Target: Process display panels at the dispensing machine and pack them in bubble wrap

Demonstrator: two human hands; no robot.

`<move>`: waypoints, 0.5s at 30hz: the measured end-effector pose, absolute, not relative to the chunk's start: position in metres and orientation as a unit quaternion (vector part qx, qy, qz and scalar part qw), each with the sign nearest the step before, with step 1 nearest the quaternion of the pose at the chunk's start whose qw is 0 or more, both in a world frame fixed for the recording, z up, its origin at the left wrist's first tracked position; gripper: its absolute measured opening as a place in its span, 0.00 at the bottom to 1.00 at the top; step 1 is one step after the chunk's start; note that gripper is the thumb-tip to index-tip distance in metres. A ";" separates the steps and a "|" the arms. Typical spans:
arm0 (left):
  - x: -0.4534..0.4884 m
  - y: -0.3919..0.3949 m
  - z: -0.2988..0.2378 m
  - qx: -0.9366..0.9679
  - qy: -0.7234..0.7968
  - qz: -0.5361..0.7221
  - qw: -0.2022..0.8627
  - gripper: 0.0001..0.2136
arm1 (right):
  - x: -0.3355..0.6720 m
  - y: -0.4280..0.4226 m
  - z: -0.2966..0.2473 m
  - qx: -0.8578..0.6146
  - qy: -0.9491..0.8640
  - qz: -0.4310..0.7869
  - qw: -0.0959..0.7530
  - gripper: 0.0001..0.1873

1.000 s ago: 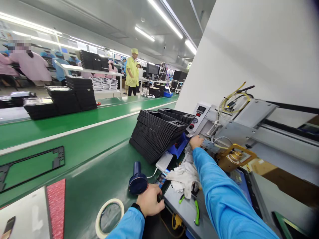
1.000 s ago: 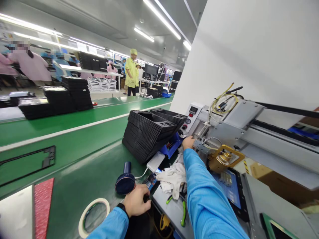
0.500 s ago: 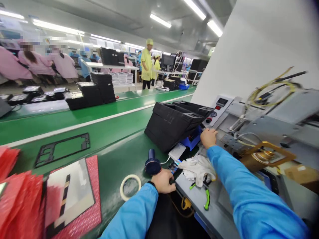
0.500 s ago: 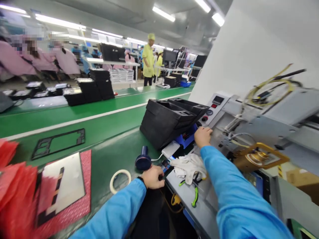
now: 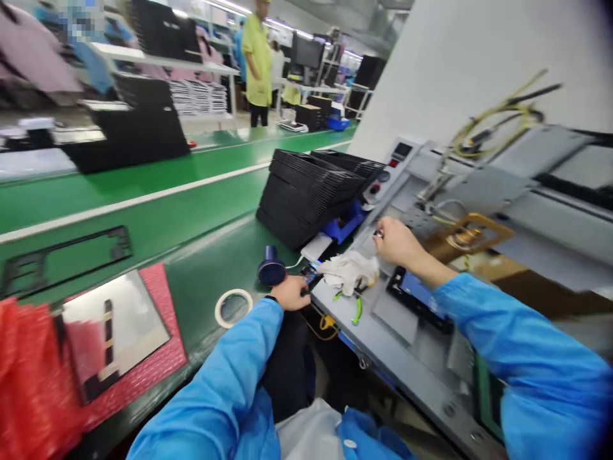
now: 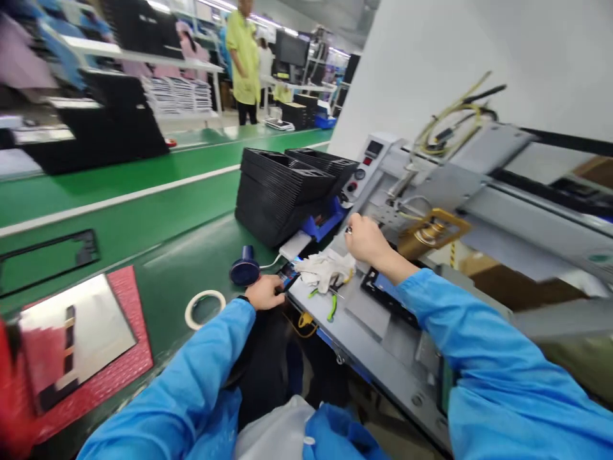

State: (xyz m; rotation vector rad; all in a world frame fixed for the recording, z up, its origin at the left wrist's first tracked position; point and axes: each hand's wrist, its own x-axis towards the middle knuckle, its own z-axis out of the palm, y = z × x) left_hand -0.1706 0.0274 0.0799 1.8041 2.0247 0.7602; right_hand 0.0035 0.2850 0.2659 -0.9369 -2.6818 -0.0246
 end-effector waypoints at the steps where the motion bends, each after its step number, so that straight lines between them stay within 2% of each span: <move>1: -0.172 0.027 0.078 0.636 0.707 0.266 0.161 0.08 | 0.007 0.281 0.273 -0.324 -0.935 -0.024 0.139 0.13; 5: -0.174 0.031 0.066 0.644 0.701 0.264 0.154 0.07 | 0.025 0.278 0.294 -0.303 -0.942 -0.049 0.134 0.12; 15: -0.163 0.034 0.056 0.644 0.690 0.290 0.159 0.08 | 0.056 0.258 0.322 -0.241 -0.963 0.008 0.118 0.14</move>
